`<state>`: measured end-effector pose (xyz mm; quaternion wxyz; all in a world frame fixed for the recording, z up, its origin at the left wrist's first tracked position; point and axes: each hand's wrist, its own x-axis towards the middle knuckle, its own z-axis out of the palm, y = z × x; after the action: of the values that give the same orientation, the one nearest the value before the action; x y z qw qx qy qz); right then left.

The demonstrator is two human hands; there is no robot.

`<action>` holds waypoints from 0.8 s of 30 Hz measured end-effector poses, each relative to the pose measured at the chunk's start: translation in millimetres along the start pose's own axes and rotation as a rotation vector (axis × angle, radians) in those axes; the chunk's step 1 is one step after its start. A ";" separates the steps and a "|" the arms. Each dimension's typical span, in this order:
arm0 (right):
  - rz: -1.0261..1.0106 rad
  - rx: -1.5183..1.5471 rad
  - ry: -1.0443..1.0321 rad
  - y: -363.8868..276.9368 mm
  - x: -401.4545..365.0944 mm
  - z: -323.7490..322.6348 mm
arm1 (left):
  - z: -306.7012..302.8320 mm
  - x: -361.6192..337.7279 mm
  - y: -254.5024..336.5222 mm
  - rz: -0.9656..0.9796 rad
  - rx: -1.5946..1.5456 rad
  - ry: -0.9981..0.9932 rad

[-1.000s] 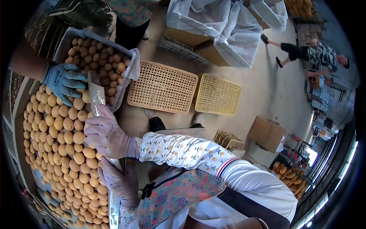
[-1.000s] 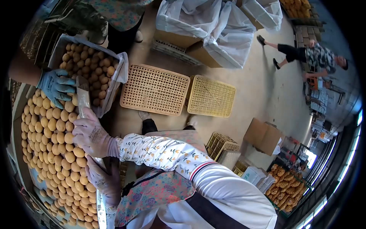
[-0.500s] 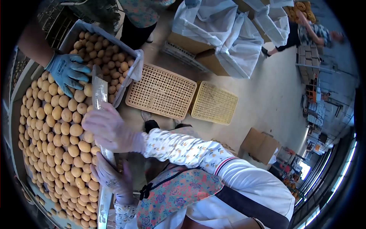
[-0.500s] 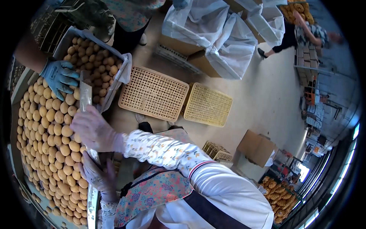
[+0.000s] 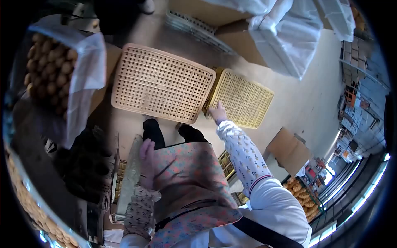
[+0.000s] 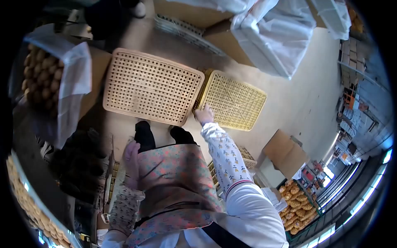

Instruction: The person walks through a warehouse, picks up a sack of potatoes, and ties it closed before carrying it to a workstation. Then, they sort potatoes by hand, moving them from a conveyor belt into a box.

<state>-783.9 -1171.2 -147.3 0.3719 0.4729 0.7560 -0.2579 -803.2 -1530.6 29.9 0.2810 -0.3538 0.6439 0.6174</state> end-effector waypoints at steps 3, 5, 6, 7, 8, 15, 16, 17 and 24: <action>0.175 -0.037 0.063 1.9 62.6 9.0 | -18.4 30.5 -29.9 -0.016 -0.094 0.000; 0.378 0.077 -0.026 -0.9 73.9 11.3 | -36.1 40.0 -39.8 -0.062 -0.104 0.028; 0.325 0.105 0.105 8.2 69.4 32.4 | -54.9 39.0 -46.4 -0.069 -0.066 0.006; 0.268 0.131 0.244 15.5 61.4 52.3 | -69.6 39.3 -53.3 -0.071 -0.036 -0.020; 0.251 0.001 0.216 15.6 51.0 63.9 | -74.5 39.1 -54.6 -0.101 -0.035 0.014; 0.337 0.079 0.215 20.6 31.4 80.2 | -106.4 49.2 -68.6 -0.180 0.060 -0.012; 0.369 0.068 0.212 13.9 30.0 77.0 | -101.9 49.2 -66.1 -0.181 0.029 -0.025; 0.364 0.096 0.164 13.1 30.0 75.4 | -96.0 47.3 -62.3 -0.185 -0.002 -0.035; -0.012 0.297 -0.183 77.5 64.8 99.6 | -98.6 13.5 -101.2 -0.033 0.158 -0.030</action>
<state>-699.8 -1178.7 -261.3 0.3638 0.4929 0.6751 -0.4111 -722.5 -1628.8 -33.3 0.3277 -0.3317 0.6807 0.5651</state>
